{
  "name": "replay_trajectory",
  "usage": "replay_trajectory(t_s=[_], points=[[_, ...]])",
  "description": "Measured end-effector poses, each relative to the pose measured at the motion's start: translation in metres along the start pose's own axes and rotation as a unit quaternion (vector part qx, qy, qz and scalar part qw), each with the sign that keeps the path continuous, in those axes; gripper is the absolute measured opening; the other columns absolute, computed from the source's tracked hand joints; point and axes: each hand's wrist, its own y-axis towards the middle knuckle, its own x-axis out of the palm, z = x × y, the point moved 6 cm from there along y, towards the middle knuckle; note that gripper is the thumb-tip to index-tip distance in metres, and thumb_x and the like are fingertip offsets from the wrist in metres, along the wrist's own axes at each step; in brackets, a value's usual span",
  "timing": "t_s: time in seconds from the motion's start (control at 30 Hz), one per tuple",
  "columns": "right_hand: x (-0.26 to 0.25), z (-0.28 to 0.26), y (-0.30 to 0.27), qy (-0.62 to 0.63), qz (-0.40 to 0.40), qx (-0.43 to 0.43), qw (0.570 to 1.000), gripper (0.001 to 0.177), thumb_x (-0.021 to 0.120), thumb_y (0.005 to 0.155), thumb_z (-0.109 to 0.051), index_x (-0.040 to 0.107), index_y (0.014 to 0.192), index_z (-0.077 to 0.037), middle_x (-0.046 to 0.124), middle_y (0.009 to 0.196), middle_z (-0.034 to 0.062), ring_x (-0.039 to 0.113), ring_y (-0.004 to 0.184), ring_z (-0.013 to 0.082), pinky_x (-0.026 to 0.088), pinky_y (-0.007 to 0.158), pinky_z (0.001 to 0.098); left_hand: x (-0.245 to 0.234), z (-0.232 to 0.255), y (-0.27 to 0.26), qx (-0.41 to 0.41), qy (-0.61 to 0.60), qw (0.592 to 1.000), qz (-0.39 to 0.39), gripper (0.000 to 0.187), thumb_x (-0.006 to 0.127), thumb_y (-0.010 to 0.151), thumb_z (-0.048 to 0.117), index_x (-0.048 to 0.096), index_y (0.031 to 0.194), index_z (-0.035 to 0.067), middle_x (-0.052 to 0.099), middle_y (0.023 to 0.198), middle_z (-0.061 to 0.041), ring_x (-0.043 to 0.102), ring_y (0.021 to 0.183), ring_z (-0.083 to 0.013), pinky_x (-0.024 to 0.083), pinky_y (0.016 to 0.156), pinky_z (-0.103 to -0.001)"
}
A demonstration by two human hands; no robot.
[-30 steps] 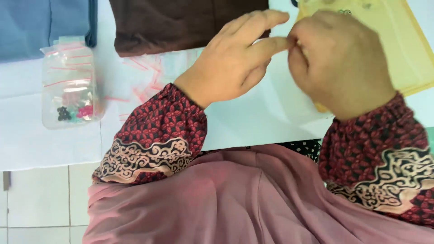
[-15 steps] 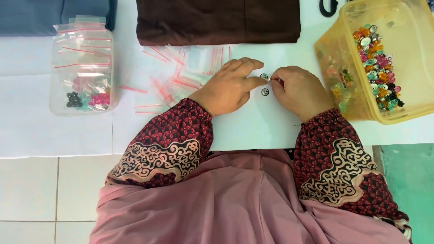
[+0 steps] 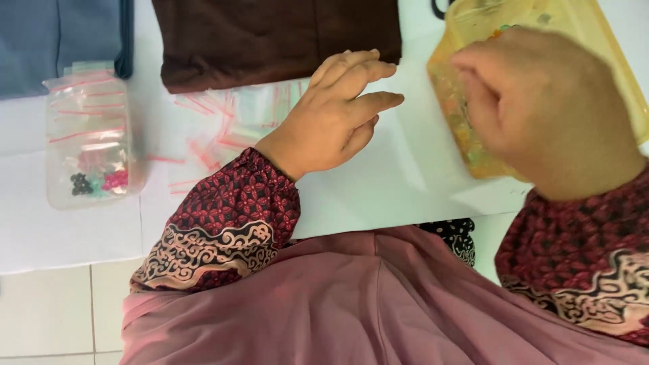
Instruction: The person is sorting small decorative buttons from a tray and packaging them into individual plastic zip-lock bags.
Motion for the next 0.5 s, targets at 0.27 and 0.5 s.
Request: replay_trajectory(t_s=[0.27, 0.5], points=[[0.065, 0.128, 0.032, 0.001, -0.325, 0.207, 0.923, 0.038, 0.047, 0.095, -0.013, 0.078, 0.118, -0.019, 0.074, 0.121, 0.0106, 0.070, 0.104, 0.0342, 0.054, 0.083, 0.0503, 0.070, 0.003, 0.120, 0.100, 0.012, 0.994, -0.052, 0.013, 0.062, 0.090, 0.001, 0.070, 0.098, 0.007, 0.058, 0.105, -0.007, 0.054, 0.100, -0.0327, 0.045, 0.090, -0.048], [0.105, 0.139, 0.005, 0.098, -0.338, 0.230, 0.907, 0.031, 0.048, 0.095, -0.005, 0.078, 0.101, -0.010, 0.072, 0.086, 0.0166, 0.065, 0.077, 0.0364, 0.050, 0.064, 0.0477, 0.154, -0.045, 0.141, -0.096, 0.108, 0.891, -0.431, 0.025, 0.044, 0.093, 0.011, 0.065, 0.081, 0.014, 0.056, 0.070, -0.003, 0.052, 0.066, -0.0280, 0.042, 0.056, -0.045]])
